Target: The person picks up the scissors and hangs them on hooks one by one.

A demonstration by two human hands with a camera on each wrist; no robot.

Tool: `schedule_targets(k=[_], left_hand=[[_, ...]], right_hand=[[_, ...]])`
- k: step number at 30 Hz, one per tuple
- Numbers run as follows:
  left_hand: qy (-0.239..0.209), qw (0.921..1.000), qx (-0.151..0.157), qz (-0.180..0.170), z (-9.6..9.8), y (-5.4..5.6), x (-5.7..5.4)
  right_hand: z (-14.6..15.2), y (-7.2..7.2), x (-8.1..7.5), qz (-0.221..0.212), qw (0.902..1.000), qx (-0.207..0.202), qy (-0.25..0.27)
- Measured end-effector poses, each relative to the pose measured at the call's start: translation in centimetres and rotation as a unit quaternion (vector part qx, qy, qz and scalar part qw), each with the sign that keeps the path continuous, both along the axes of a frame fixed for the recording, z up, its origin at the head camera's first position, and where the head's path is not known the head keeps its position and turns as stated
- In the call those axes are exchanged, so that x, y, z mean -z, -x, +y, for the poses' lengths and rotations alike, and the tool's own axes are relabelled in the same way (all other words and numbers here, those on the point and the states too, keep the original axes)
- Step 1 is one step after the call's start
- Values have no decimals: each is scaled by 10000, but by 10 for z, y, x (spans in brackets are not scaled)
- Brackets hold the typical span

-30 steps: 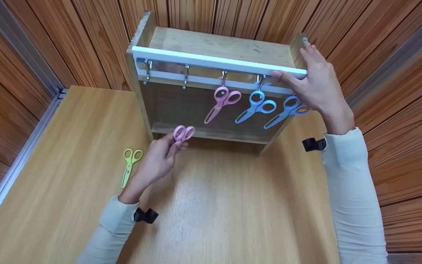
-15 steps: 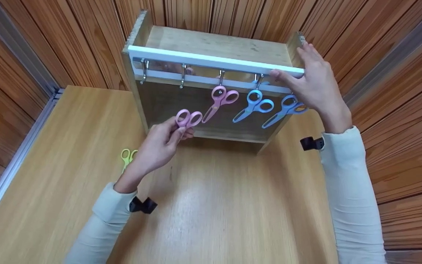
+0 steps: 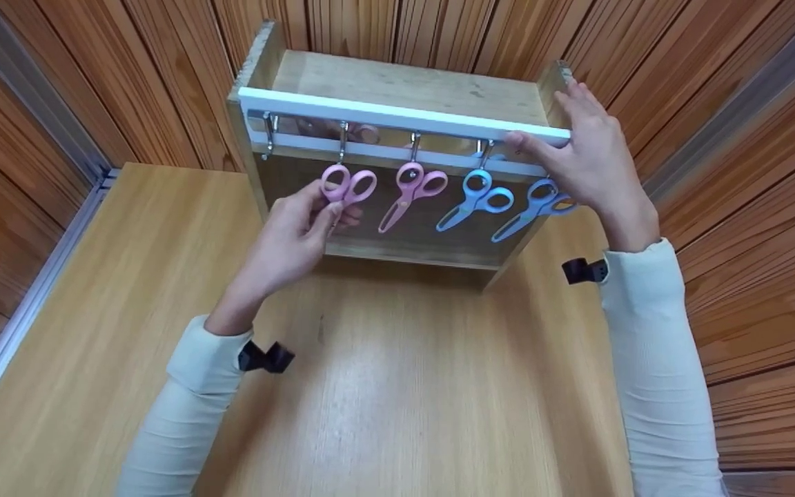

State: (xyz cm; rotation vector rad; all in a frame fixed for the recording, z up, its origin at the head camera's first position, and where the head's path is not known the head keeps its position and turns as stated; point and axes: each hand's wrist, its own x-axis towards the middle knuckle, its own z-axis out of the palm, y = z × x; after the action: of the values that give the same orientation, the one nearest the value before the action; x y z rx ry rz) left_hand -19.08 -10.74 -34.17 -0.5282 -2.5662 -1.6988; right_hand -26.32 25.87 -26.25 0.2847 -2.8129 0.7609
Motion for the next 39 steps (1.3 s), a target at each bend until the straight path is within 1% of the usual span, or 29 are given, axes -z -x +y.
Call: schedule_targets(k=[5, 8, 14, 22, 29, 35, 39], left_hand=[[11, 9999, 115, 83, 3, 8, -1], [-100, 9999, 140, 19, 2, 13, 1], [-208, 9994, 241, -110, -1, 24, 6], [-149, 9996, 244, -90, -4, 34, 15], [-156, 9991, 369, -154, -6, 37, 16], [-189, 9992, 312, -183, -7, 37, 13], [-122, 9995, 238, -171, -7, 37, 15]], right_hand=[[0, 0, 0, 67, 10000, -31, 59], [-1, 0, 1, 62, 10000, -24, 39], [-1, -1, 2, -38, 10000, 51, -6], [-1, -1, 2, -3, 10000, 54, 70], [-1, -2, 1, -8, 9999, 95, 54], [-1, 1, 1, 212, 9997, -77, 105], [0, 0, 2, 147, 9998, -25, 99]])
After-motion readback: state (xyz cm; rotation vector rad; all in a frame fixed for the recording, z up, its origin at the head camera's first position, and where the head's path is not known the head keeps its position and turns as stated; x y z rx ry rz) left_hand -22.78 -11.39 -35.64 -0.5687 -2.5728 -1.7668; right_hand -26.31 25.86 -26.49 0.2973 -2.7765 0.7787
